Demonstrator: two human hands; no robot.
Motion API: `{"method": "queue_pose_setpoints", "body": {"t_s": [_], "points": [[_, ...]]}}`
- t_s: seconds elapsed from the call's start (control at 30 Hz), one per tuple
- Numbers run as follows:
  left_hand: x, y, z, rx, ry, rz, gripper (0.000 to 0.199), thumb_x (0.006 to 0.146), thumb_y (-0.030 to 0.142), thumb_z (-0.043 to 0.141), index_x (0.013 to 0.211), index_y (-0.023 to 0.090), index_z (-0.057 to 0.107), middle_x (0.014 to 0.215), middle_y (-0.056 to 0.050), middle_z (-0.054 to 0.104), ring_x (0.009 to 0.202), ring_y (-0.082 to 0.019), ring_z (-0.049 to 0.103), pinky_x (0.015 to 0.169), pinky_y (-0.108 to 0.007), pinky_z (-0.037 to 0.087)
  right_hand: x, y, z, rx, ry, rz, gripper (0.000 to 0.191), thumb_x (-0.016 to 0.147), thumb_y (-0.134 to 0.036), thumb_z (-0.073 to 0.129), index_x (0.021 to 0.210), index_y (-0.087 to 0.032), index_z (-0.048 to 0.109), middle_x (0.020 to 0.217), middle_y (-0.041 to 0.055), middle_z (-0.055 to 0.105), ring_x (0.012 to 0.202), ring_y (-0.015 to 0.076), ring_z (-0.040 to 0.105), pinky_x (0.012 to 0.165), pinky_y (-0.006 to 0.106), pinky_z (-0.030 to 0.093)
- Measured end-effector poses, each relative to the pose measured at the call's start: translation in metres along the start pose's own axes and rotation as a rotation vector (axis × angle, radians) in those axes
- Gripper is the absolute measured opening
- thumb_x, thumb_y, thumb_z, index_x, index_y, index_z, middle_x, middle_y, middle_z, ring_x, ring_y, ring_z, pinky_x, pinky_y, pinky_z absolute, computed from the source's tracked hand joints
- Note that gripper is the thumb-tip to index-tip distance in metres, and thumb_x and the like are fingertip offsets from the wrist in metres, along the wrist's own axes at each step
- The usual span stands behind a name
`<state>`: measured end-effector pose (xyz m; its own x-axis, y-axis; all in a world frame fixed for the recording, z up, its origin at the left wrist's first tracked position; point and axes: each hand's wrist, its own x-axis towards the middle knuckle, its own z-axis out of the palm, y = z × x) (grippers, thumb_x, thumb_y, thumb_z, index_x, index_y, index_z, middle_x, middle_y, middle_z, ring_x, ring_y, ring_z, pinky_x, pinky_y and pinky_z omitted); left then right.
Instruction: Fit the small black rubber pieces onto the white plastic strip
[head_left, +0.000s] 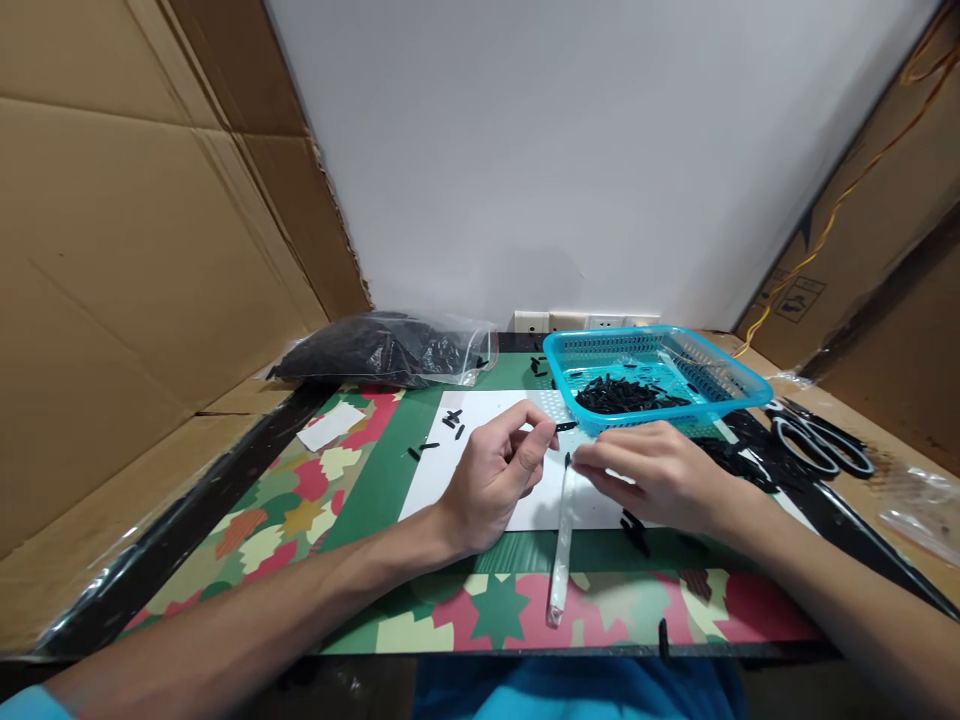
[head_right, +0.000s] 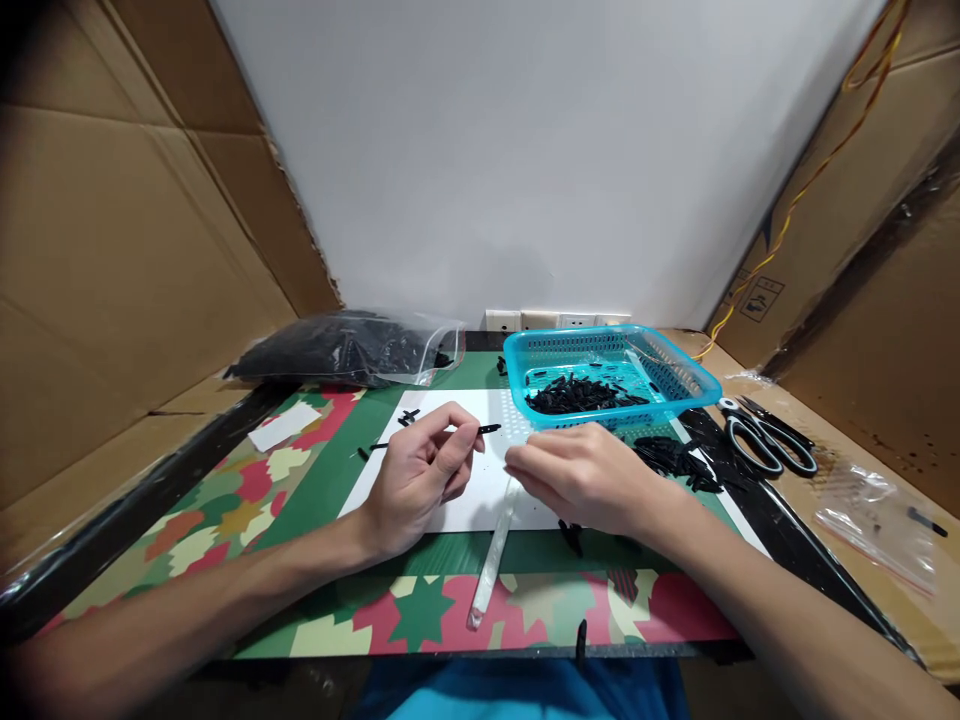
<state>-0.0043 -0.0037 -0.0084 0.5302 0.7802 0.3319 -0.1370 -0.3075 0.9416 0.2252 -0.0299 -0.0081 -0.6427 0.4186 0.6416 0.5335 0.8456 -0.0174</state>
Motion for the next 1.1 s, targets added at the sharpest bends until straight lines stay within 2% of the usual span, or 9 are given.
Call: {"method": "queue_pose_setpoints", "body": {"t_s": [0.1,0.2,0.4,0.5,0.7,0.77,0.87,0.97,1.1], "points": [[0.0,-0.002,0.0,0.022,0.008,0.054,0.035,0.109,0.048,0.059,0.091,0.018,0.057,0.058,0.01,0.039,0.047,-0.005,0.033,0.046,-0.019,0.024,-0.003,0.002,0.004,-0.129,-0.241,-0.112,0.021,0.109,-0.01,0.047,0.107,-0.018,0.067,0.098,0.0064,0.075,0.077,0.0187,0.065,0.063,0.033,0.048],[0.0,-0.003,0.0,0.041,0.014,0.079,0.035,0.11,0.048,0.058,0.092,0.018,0.058,0.058,0.01,0.04,0.047,-0.005,0.033,0.046,-0.019,0.025,-0.003,0.0,0.007,-0.191,-0.385,-0.175,0.017,0.105,-0.009,0.054,0.11,-0.017,0.068,0.115,0.0091,0.075,0.091,0.0238,0.065,0.071,0.039,0.052],[0.0,-0.006,-0.001,0.016,0.024,0.073,0.033,0.11,0.047,0.059,0.094,0.018,0.059,0.057,0.01,0.038,0.046,-0.005,0.031,0.045,-0.02,0.023,0.002,-0.013,0.003,-0.272,-0.491,-0.227,0.003,0.104,-0.014,0.066,0.103,-0.015,0.069,0.095,0.0065,0.071,0.084,0.0244,0.063,0.064,0.04,0.049],[0.0,-0.008,-0.002,0.024,0.032,0.078,0.033,0.11,0.047,0.059,0.094,0.018,0.06,0.056,0.01,0.038,0.047,-0.006,0.031,0.045,-0.02,0.023,0.002,-0.016,0.003,-0.293,-0.473,-0.255,0.01,0.101,-0.01,0.066,0.093,-0.016,0.066,0.087,0.0049,0.067,0.077,0.0225,0.061,0.058,0.039,0.046],[0.003,-0.009,-0.004,0.113,0.085,0.077,0.035,0.11,0.048,0.058,0.094,0.017,0.062,0.056,0.01,0.038,0.047,-0.006,0.031,0.045,-0.021,0.024,0.0,-0.019,0.002,-0.174,-0.325,-0.29,0.021,0.104,-0.004,0.055,0.089,-0.016,0.063,0.086,0.0065,0.069,0.075,0.0207,0.063,0.056,0.034,0.048],[0.004,-0.009,-0.005,0.136,0.098,0.077,0.035,0.11,0.048,0.057,0.094,0.017,0.063,0.056,0.01,0.04,0.048,-0.006,0.033,0.047,-0.021,0.026,0.002,-0.021,-0.001,-0.014,-0.188,-0.245,0.023,0.104,-0.001,0.05,0.096,-0.015,0.065,0.097,0.0105,0.075,0.081,0.0207,0.068,0.061,0.033,0.055],[0.005,-0.008,-0.005,0.154,0.104,0.069,0.036,0.11,0.049,0.057,0.094,0.017,0.063,0.056,0.01,0.039,0.048,-0.006,0.034,0.048,-0.021,0.027,0.002,-0.021,-0.008,0.191,0.105,-0.131,0.019,0.101,0.001,0.056,0.105,-0.014,0.067,0.107,0.0135,0.079,0.091,0.0207,0.075,0.069,0.031,0.062],[0.005,-0.005,-0.005,0.183,0.103,0.066,0.037,0.11,0.049,0.057,0.093,0.017,0.063,0.057,0.01,0.038,0.049,-0.007,0.033,0.048,-0.022,0.025,-0.001,-0.017,-0.012,0.134,0.294,-0.124,0.018,0.096,0.002,0.064,0.107,-0.013,0.068,0.107,0.0162,0.08,0.096,0.0225,0.079,0.071,0.03,0.066],[0.004,-0.001,-0.002,0.245,0.088,0.06,0.037,0.11,0.048,0.057,0.092,0.016,0.064,0.057,0.009,0.039,0.05,-0.007,0.034,0.048,-0.022,0.025,-0.004,-0.014,-0.013,0.076,0.347,-0.121,0.019,0.099,-0.004,0.06,0.112,-0.016,0.069,0.107,0.0165,0.083,0.097,0.0238,0.083,0.07,0.03,0.069]]}}
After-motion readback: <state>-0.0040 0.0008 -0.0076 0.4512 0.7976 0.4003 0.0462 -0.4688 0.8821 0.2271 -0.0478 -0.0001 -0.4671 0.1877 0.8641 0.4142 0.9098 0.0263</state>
